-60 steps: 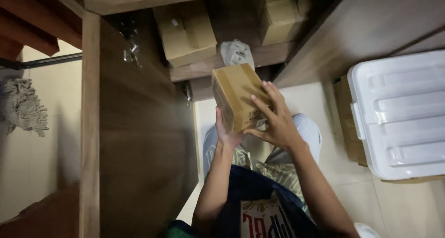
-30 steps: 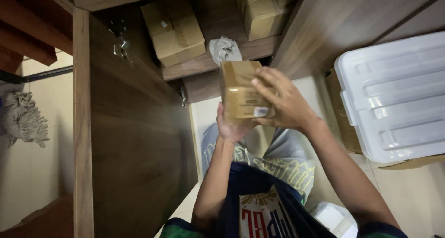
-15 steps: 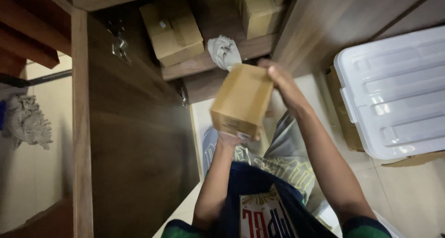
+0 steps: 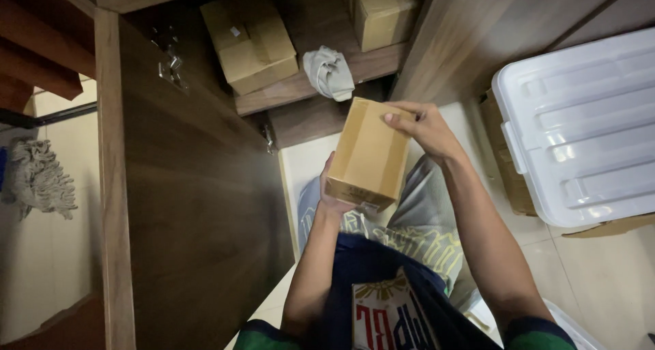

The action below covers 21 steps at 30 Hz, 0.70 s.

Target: Cleaning and organizing an office workstation, including wiping peripherals, organizing a storage cabinet, and mopping the floor.

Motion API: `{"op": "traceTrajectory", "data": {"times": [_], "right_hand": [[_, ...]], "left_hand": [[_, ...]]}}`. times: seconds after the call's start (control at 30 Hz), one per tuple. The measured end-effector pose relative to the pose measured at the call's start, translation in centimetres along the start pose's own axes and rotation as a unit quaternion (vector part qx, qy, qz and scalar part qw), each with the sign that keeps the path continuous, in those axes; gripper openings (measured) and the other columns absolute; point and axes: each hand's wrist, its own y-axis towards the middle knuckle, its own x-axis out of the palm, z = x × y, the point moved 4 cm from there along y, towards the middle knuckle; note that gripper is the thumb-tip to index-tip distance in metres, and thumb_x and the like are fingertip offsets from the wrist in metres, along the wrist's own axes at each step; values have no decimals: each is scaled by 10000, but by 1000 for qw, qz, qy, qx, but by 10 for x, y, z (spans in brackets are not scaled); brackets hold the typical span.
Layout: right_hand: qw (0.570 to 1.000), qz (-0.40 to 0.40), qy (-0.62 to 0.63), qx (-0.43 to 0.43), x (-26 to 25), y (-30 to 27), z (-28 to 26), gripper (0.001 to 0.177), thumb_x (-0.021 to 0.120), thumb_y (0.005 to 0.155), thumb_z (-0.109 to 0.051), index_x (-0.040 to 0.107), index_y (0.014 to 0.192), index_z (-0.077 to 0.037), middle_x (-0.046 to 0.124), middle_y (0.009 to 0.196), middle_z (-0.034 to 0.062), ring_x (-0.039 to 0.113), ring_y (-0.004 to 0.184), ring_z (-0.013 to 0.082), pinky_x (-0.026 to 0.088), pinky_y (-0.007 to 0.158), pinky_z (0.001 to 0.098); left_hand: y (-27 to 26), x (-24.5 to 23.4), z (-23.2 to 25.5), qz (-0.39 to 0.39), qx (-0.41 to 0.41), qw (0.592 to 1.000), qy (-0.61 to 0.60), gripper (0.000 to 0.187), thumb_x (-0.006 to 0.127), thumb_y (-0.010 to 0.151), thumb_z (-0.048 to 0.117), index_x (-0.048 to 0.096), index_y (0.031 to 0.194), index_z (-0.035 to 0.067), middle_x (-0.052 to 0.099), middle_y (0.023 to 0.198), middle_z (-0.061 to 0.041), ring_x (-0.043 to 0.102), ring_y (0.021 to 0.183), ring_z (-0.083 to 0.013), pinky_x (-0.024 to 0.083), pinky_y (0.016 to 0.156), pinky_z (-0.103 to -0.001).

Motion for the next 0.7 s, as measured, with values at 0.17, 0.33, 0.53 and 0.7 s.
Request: {"op": "traceTrajectory", "data": {"times": [0.17,0.33,0.53,0.7], "right_hand": [[987,-75,-134,45,-7,0,0,725,763,818,-514,666,1331,-12,723,1195,123,667,1098,210,520,944,351],[957,-114,-238,124,4,-20,-19,987,780,678,-635,526,1441,-61,653,1295,142,676,1131,278,565,940,417],[958,-94,-262,68,5,-28,4,950,803,713,-640,594,1425,-47,617,1342,166,594,1236,288,484,1011,410],[983,-2,42,177,-9,-31,45,843,740,786,-547,551,1441,-52,681,1272,150,667,1132,241,532,932,361]], "left_hand": [[8,-61,6,10,-31,999,36,623,517,1039,506,566,1450,40,654,1367,-183,670,1193,-353,521,1046,-495],[22,-130,4,-43,-40,996,69,602,577,1065,426,551,1491,0,646,1401,-196,669,1223,-341,512,1072,-484],[4,-64,-10,8,-59,998,38,758,467,1016,583,479,1528,24,577,1474,-205,592,1319,-347,460,1134,-474],[0,-25,-5,16,-18,999,46,944,290,1008,786,459,1535,21,558,1491,-215,553,1343,-379,438,1144,-509]]}}
